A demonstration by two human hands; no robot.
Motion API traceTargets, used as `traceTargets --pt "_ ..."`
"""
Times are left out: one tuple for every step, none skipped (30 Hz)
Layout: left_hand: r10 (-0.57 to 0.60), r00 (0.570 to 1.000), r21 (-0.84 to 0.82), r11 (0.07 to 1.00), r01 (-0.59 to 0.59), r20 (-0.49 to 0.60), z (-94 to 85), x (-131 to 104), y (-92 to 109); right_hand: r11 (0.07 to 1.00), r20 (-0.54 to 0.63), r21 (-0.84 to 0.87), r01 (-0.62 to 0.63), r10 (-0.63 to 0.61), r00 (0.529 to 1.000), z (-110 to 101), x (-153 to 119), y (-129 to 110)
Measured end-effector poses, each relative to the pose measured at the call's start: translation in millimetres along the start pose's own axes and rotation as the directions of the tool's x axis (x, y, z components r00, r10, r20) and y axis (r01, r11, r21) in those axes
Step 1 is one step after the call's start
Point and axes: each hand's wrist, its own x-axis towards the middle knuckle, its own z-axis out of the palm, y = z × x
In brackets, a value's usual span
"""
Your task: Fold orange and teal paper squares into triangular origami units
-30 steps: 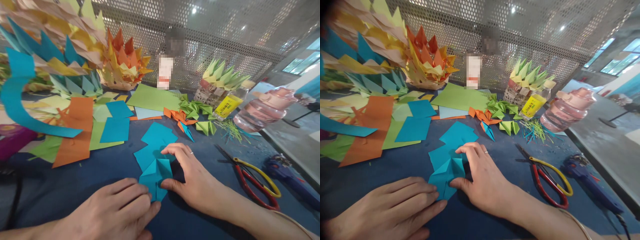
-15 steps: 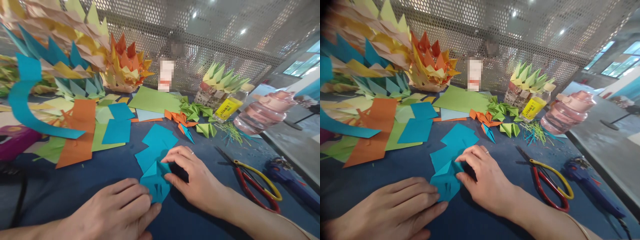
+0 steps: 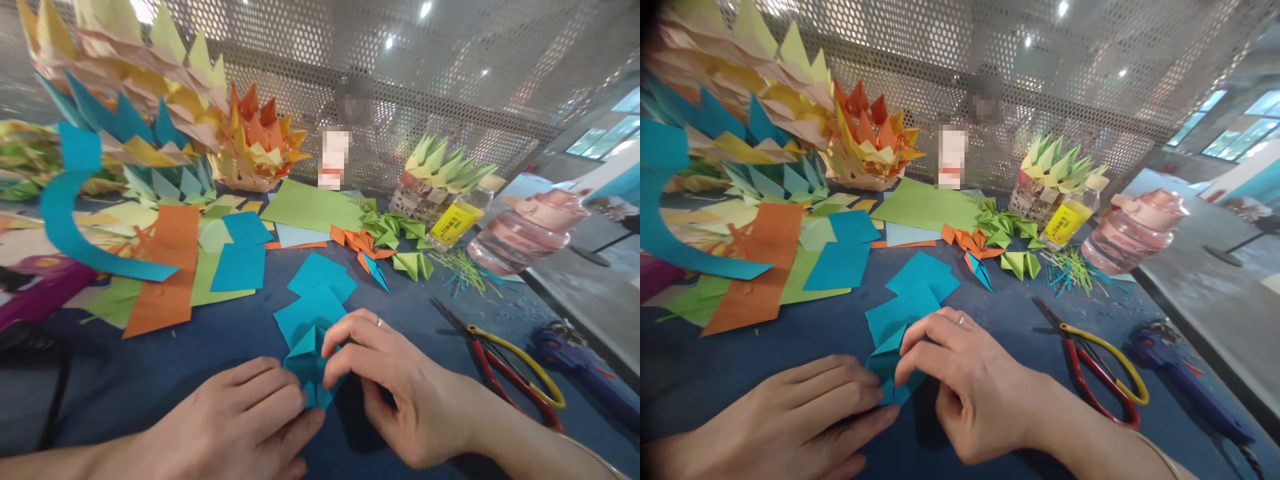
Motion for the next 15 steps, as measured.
traceTargets --pt "-0.003 1.000 -0.001 1.000 0.003 0.000 0.2 0.4 -0.4 1.000 0.017 -0.018 0.026 -0.025 1.000 -1.7 0.3 0.5" --pt "-0.013 1.000 -0.003 1.000 0.013 -0.002 0.3 0.9 -0.8 0.998 0.026 -0.044 0.044 -0.043 0.999 -2.9 0.4 1.6" --pt "-0.022 1.000 -0.004 1.000 0.022 -0.001 0.3 1.4 -0.9 0.996 0.034 -0.075 0.057 -0.055 0.998 -3.7 0.3 3.0" --pt "-0.030 1.000 -0.004 1.000 0.030 -0.002 0.3 1.8 -0.9 0.992 0.040 -0.110 0.067 -0.063 0.997 -4.3 0.0 4.7" --pt "-0.033 0.999 -0.002 0.999 0.033 -0.005 0.2 1.8 -0.8 0.986 0.045 -0.147 0.078 -0.072 0.996 -4.6 -0.5 6.2" --pt "-0.030 0.999 -0.001 1.000 0.030 -0.012 0.2 1.6 -0.4 0.978 0.049 -0.184 0.094 -0.086 0.995 -4.6 -1.1 7.5" --pt "-0.023 1.000 -0.001 1.000 0.023 -0.015 0.2 1.0 0.0 0.967 0.055 -0.225 0.116 -0.107 0.993 -4.5 -1.8 8.5" --pt "-0.017 1.000 -0.001 1.000 0.017 -0.017 0.4 0.3 0.5 0.952 0.060 -0.273 0.141 -0.129 0.990 -3.9 -2.5 8.9" --pt "-0.017 1.000 -0.002 1.000 0.017 -0.015 0.7 -0.6 1.0 0.929 0.061 -0.331 0.168 -0.156 0.986 -2.9 -3.0 8.9" --pt "-0.020 1.000 -0.003 1.000 0.020 -0.017 1.1 -1.3 1.4 0.897 0.049 -0.398 0.193 -0.189 0.981 -1.5 -3.5 8.5" --pt "-0.025 1.000 -0.002 1.000 0.025 -0.017 1.5 -1.9 1.8 0.858 0.036 -0.465 0.216 -0.226 0.973 0.3 -3.9 7.8" --pt "-0.033 0.999 0.001 0.999 0.033 -0.018 1.8 -2.2 1.9 0.820 0.027 -0.522 0.235 -0.260 0.965 2.4 -4.3 6.9" --pt "-0.037 0.999 0.004 0.999 0.037 -0.020 1.9 -2.1 1.9 0.791 0.022 -0.558 0.251 -0.288 0.957 4.5 -4.6 5.7" --pt "-0.038 0.999 0.005 0.999 0.038 -0.023 1.7 -1.7 1.8 0.774 0.019 -0.576 0.263 -0.309 0.951 6.5 -5.0 4.5" --pt "-0.035 0.999 0.003 0.999 0.035 -0.026 1.2 -1.0 1.6 0.768 0.019 -0.580 0.272 -0.322 0.947 8.1 -5.4 3.1"
